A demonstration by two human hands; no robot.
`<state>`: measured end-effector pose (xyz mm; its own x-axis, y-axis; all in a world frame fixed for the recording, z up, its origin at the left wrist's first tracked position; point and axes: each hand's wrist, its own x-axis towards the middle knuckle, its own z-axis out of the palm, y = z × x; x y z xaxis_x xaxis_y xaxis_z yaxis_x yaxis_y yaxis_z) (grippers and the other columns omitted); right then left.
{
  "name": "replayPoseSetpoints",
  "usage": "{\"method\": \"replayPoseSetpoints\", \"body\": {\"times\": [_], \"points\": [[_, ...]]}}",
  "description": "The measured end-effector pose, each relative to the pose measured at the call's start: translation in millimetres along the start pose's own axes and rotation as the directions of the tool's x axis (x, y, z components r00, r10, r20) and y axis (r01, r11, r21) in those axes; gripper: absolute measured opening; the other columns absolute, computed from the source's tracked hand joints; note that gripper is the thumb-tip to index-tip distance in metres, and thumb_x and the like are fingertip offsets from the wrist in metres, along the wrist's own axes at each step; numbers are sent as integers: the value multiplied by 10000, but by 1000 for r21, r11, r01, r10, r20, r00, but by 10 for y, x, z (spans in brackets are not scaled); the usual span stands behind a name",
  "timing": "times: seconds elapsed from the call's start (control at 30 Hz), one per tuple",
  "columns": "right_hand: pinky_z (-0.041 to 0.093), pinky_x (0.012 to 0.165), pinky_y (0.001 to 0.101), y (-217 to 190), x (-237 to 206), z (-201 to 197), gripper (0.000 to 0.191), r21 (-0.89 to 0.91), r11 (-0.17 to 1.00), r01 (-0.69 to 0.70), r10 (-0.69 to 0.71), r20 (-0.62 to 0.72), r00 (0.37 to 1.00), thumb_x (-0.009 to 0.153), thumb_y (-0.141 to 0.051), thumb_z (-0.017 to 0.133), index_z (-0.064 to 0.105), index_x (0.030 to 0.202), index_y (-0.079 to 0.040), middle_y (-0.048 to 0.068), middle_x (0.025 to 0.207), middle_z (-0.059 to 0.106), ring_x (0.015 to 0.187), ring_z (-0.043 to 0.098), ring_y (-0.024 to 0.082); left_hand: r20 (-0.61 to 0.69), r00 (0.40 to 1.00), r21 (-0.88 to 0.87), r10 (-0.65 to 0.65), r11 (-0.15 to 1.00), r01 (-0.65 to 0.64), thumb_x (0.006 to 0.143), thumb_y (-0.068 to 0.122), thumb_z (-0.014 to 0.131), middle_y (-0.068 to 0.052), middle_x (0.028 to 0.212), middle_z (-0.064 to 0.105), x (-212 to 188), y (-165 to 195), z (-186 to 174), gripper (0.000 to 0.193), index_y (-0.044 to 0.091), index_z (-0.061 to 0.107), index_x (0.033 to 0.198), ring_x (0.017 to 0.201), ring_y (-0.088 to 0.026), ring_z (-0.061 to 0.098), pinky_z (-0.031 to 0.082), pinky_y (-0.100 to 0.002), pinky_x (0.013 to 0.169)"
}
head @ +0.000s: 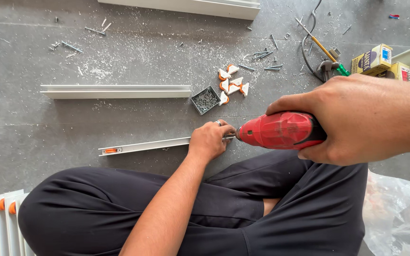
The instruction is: The person sits on the floor and uses a red corded drill to drive screws into white aluminum window frame profiles. They insert orange plastic spacers into the profiles and fasten multiple profiles together into a stack.
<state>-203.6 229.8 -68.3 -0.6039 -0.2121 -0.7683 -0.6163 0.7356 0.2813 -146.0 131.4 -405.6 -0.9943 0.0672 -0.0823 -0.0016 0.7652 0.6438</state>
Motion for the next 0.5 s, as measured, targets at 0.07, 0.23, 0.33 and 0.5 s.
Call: {"method": "replayPoseSetpoints", "body": {"times": [0.07,0.23,0.33,0.5], "points": [[604,886,393,-26,5,-28,737,-26,999,22,-22,-15,1000,739,-350,810,546,1421,-434,22,943,822,875,799,251,-7,1000,-8,4,1000,-4,828,265,790,83,1107,689,9,-6,5,236,346,747,1046,1030,-213,681,565,-401,851],[602,868,390,-86,3,-75,728,-73,996,43,-44,-8,999,755,-343,800,547,1433,-425,17,938,814,883,789,242,-18,1000,-31,3,1000,-4,829,248,793,60,1091,695,9,-39,41,253,321,741,1066,1038,-218,682,566,-405,858],[592,885,402,-119,-5,-86,740,-69,997,47,-48,-10,999,737,-328,803,554,1424,-446,19,949,802,916,774,254,-34,999,-51,19,999,-21,823,224,794,57,1090,705,15,-56,45,259,306,744,1064,1030,-227,685,565,-412,853],[592,886,391,-128,5,-87,806,-190,971,147,-161,-61,985,710,-341,800,535,1464,-447,24,953,785,941,761,237,-33,999,-99,7,995,-10,811,188,784,73,1097,715,36,-59,26,244,312,760,1020,1009,-233,691,562,-414,837]]}}
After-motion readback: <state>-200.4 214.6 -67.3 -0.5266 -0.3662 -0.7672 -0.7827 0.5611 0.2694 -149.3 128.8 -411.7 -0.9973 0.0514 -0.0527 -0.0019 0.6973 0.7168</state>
